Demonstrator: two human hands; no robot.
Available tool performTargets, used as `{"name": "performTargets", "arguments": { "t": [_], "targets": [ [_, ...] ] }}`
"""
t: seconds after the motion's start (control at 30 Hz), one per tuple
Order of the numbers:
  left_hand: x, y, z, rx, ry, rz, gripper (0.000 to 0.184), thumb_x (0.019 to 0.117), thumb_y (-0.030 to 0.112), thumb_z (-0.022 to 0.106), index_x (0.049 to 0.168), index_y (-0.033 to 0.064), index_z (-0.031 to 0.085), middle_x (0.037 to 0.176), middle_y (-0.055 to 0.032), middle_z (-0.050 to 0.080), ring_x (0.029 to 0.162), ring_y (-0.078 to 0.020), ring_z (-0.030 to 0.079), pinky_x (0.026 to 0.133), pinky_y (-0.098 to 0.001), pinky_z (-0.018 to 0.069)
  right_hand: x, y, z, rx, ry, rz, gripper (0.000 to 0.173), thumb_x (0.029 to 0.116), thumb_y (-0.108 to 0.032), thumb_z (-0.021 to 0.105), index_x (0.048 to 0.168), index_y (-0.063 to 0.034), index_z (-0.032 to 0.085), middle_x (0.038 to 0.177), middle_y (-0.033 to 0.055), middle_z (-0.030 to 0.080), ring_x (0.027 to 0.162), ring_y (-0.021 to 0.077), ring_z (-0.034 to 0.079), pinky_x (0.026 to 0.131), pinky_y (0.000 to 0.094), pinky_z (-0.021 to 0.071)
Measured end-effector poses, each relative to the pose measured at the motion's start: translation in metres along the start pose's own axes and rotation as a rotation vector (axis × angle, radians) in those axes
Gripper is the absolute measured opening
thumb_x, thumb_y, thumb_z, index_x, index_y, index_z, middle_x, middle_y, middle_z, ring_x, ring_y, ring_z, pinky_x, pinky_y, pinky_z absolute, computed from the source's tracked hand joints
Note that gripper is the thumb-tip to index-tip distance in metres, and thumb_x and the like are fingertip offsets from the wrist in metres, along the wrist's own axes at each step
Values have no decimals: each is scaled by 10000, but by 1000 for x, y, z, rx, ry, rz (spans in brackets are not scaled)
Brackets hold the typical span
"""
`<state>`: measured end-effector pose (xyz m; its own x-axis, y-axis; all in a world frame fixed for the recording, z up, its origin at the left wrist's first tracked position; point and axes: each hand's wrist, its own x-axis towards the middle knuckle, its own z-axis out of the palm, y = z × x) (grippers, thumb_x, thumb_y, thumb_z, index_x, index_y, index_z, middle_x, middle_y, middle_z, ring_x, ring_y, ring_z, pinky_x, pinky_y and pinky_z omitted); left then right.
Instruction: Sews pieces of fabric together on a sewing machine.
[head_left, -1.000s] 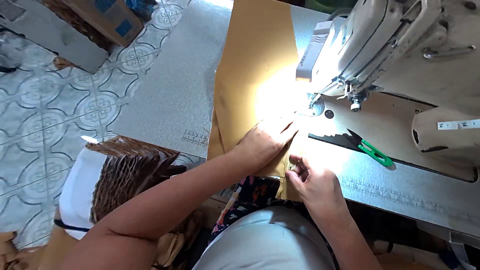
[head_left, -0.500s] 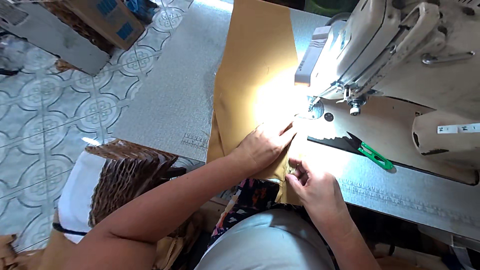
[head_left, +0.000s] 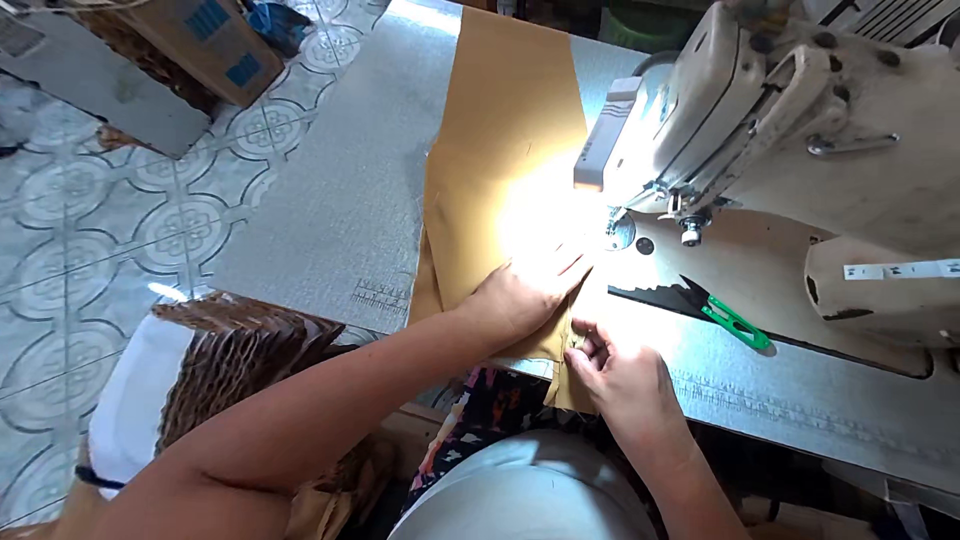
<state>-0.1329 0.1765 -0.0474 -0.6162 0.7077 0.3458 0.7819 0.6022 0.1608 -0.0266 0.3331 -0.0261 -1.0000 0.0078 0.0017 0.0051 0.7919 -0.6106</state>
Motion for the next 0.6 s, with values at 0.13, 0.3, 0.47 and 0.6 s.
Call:
{"name": "performTargets", "arguments": {
  "t": [0.13,0.3,0.47,0.6],
  "targets": [
    [18,-8,4,-4,-27,32,431,986,-26,493,1371,88,648,1407,-121,634,1318,-278,598,1058,-404,506,13,5,-3,-3,41,14,285,883,-197,714,1149,-101,753,789,-19,703,650,72,633,623,243,547],
    [29,-14,7,-7,-9,51,416,978,-21,507,1344,92,672,1382,-115,650,1299,-278,607,1057,-414,501,22,7,-5,14,30,44,282,885,-202,713,1147,-104,751,796,-25,698,666,68,624,640,240,539],
    [31,-17,6,-23,-5,54,407,979,-27,503,1330,82,678,1363,-125,659,1283,-275,618,1062,-412,498,27,5,-6,-3,11,63,277,899,-223,697,1149,-117,749,808,-14,701,684,86,637,657,269,545],
    [34,-19,4,-42,-9,56,393,993,-12,489,1320,82,686,1361,-128,660,1291,-284,610,1087,-424,475,30,4,-6,-13,14,64,273,901,-213,693,1146,-106,748,808,-4,703,695,97,640,674,285,545]
  ]
}}
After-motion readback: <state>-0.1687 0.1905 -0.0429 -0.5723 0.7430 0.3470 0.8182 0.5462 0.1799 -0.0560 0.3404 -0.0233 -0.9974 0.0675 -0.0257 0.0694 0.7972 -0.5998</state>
